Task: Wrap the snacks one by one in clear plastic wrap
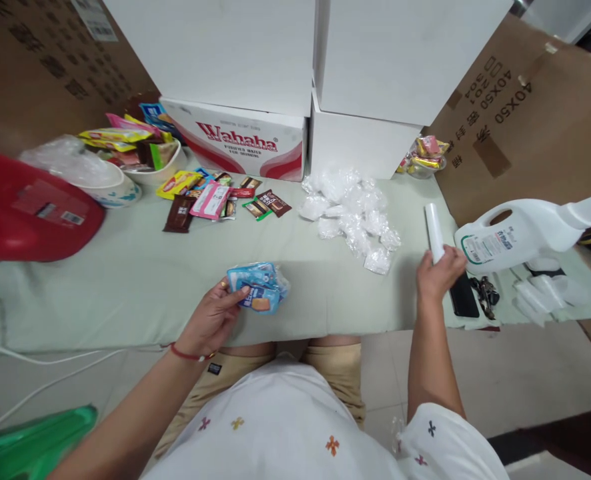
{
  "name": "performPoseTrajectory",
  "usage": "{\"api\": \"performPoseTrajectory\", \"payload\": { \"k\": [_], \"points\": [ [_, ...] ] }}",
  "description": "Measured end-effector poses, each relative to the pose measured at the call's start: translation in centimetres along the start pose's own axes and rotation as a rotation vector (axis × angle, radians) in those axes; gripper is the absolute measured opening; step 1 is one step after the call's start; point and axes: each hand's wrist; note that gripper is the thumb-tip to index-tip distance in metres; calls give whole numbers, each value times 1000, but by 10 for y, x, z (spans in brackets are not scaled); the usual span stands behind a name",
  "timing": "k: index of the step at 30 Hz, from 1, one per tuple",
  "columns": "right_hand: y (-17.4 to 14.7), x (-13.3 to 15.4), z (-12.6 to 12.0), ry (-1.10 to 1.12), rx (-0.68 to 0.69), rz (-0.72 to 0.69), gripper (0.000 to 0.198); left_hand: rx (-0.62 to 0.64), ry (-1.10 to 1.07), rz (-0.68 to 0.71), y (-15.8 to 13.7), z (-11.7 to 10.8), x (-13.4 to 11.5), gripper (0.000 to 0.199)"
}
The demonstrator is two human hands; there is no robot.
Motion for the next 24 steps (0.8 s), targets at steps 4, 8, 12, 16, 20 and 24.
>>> {"api": "performPoseTrajectory", "payload": {
  "k": [4,8,12,16,20,24],
  "points": [
    [-88,82,0,867,822,8,63,59,-26,-38,1,30,9,47],
    [-180,138,17,1089,1118,117,73,99,72,23,0,44,29,45],
    [-201,148,35,1097,1003,189,40,190,213,67,15,23,27,51],
    [-173,122,47,874,697,80,33,-66,607,375,69,-26,-32,57],
    [-151,90,55,666,400,40,44,-586,1029,643,154,-72,-125,16],
    [-148,81,61,669,368,196,55,-647,1065,684,224,-94,-186,19]
  ]
}}
Point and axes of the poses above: each hand's wrist, its own y-axis towards the middle knuckle, its own z-axis out of the palm, x = y × z, and after that the axes turned 3 degrees about -x, right-handed
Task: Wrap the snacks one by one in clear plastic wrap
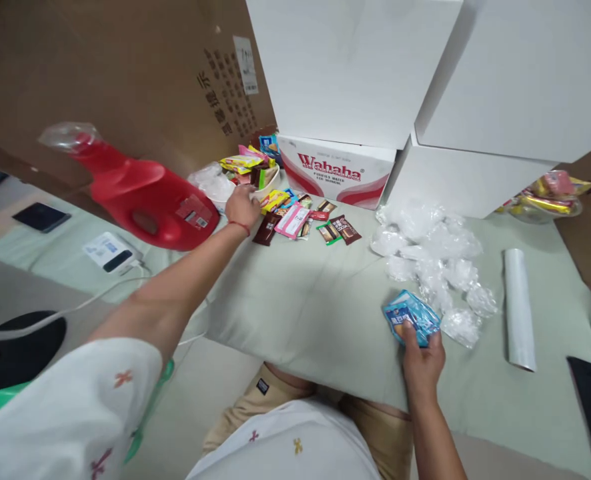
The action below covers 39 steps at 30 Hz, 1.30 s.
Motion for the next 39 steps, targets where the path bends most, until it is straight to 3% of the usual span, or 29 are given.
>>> {"api": "performPoseTrajectory", "payload": {
  "k": [4,8,12,17,21,24,26,27,30,32,34,39],
  "points": [
    [-1,4,3,-99,1,-2,57,73,-4,-4,37,21,8,42],
    [0,9,3,-95,12,44,59,90,19,10,32,40,11,30],
    [2,5,3,-109,15,35,60,71,33,81,-2,47,4,19],
    [4,-3,4,-53,15,-13,59,55,3,191,-56,37,-20,16],
    [5,-4,5,-47,1,-40,57,32,-99,349,-103,26,-56,14],
    [5,-4,5,-55,-1,-53,56,-20,-268,371,-135,25,-91,11],
    [5,-3,4,-51,-6,-53,55,-79,-491,219,-145,27,-112,5],
    [5,-3,4,-47,-7,-52,55,-106,-648,70,-146,29,-120,6],
    [5,-3,3,-32,-3,-59,54,-89,-1206,-567,-131,34,-135,21],
    [5,-3,4,-32,3,-64,54,-12,-1411,-840,-116,35,-137,27],
    [5,-2,6,-24,4,-55,56,41,-1462,-909,-105,33,-134,27],
    [4,12,2,182,-1,49,54,125,-1572,-885,-103,24,-126,15]
  ]
}}
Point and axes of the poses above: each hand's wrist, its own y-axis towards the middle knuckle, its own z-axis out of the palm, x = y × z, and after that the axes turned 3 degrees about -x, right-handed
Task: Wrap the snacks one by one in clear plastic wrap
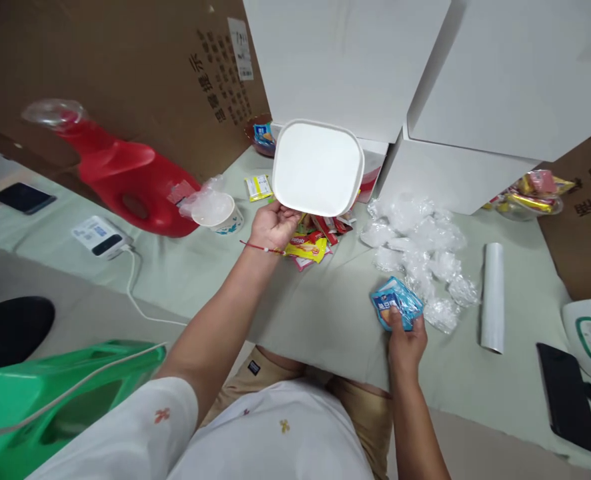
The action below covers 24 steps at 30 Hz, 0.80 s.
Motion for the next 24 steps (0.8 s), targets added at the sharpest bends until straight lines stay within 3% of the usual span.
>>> {"api": "performPoseTrajectory", "payload": {
  "k": [3,6,8,10,13,15,18,20,22,24],
  "points": [
    [0,17,-13,254,55,94,53,64,93,-38,-13,-13,12,13],
    [1,29,-28,388,285,114,55,149,194,-146,-36,-32,40,17],
    [3,30,-35,384,398,83,55,221,234,-252,-54,-47,63,12],
    [5,28,-42,343,414,38,55,289,273,-342,-71,-63,84,2],
    [0,28,-58,224,408,-42,57,349,320,-386,-87,-81,99,15],
    [-9,36,-70,114,494,-148,50,371,357,-386,-91,-88,97,18],
    [-24,53,-84,-76,805,-440,27,353,438,-439,-93,-94,81,37],
    [-33,62,-85,-246,1013,-619,28,305,528,-443,-97,-96,70,51],
    [-38,66,-81,-421,1127,-695,37,263,652,-378,-103,-97,62,64],
    [-39,70,-79,-538,1205,-677,36,268,815,-300,-110,-100,62,73]
  ]
}}
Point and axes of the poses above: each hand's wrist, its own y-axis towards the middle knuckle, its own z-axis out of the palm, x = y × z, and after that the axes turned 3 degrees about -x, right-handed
